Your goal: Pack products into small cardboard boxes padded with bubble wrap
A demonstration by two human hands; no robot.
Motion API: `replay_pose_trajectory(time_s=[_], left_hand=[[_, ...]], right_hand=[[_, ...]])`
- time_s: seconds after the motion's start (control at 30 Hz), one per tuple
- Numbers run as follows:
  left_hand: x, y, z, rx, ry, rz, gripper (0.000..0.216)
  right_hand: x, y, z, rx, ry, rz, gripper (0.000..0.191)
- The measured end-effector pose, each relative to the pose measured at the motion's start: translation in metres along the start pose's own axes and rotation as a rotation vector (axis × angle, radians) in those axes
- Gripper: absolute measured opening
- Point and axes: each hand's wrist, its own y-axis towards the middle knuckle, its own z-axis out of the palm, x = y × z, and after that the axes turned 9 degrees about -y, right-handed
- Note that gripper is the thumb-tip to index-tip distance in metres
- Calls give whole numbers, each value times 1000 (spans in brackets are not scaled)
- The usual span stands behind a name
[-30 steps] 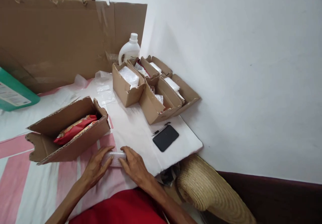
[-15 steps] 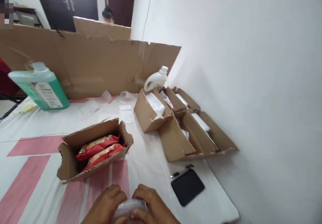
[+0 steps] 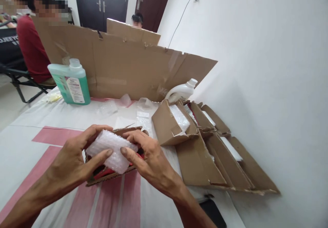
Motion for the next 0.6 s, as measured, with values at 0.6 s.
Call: replay_pose_trajectory(time_s=[0.6], left_hand=[[3,21,46,252,874,146,21]], right_hand=[[-18,29,32,552,-778,215,25]])
